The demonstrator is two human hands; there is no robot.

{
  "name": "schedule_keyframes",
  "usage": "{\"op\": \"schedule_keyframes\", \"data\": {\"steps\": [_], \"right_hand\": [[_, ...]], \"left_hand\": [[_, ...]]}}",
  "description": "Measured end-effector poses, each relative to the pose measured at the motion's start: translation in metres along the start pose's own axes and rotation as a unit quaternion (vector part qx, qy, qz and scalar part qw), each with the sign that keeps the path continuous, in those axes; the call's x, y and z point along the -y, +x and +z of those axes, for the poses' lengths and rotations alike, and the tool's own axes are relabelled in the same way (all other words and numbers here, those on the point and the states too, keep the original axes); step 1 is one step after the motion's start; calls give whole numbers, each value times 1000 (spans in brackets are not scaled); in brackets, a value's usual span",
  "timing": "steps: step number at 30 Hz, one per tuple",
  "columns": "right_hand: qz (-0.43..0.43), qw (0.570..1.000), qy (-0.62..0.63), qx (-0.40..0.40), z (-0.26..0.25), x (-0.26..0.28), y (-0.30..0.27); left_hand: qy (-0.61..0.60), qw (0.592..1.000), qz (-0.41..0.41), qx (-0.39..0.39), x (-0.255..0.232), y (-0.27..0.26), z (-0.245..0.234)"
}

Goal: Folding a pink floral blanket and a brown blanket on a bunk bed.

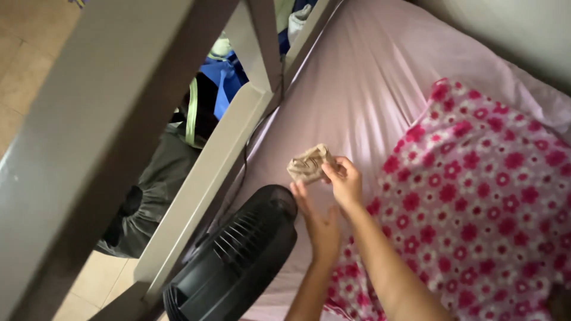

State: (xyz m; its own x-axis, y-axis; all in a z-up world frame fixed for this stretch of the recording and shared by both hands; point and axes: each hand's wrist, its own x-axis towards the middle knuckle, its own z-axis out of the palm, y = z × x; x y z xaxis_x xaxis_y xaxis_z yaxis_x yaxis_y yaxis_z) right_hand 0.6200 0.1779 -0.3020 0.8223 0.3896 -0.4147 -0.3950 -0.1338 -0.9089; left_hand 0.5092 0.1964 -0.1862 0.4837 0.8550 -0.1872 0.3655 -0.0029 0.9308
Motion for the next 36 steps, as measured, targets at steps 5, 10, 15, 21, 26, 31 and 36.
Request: {"op": "schedule_keyframes", "data": {"steps": [5,10,15,21,26,31,36], "right_hand": [[-27,998,40,52,45,100,-21],[-163,974,23,153,102,156,-23],[-18,981,-44,187,156,199,-29],[-138,971,-126,146,183,149,-12],[-166,960,-176,141,153,146,-29],[-131,964,-176,150,97,106,-38],[-55,972,-190,124,48,73,-49]], "left_hand": [[85,988,95,84,-110,20,-48],[350,912,182,108,-164,88,-127],[336,931,114,86,-125,170,-185],[282,955,-38,81,-93,196,-210],[318,945,-8,69,-70,210,-235],[343,937,23,68,-47,219,-250],[363,927,59,70,-33,218,-253]]}}
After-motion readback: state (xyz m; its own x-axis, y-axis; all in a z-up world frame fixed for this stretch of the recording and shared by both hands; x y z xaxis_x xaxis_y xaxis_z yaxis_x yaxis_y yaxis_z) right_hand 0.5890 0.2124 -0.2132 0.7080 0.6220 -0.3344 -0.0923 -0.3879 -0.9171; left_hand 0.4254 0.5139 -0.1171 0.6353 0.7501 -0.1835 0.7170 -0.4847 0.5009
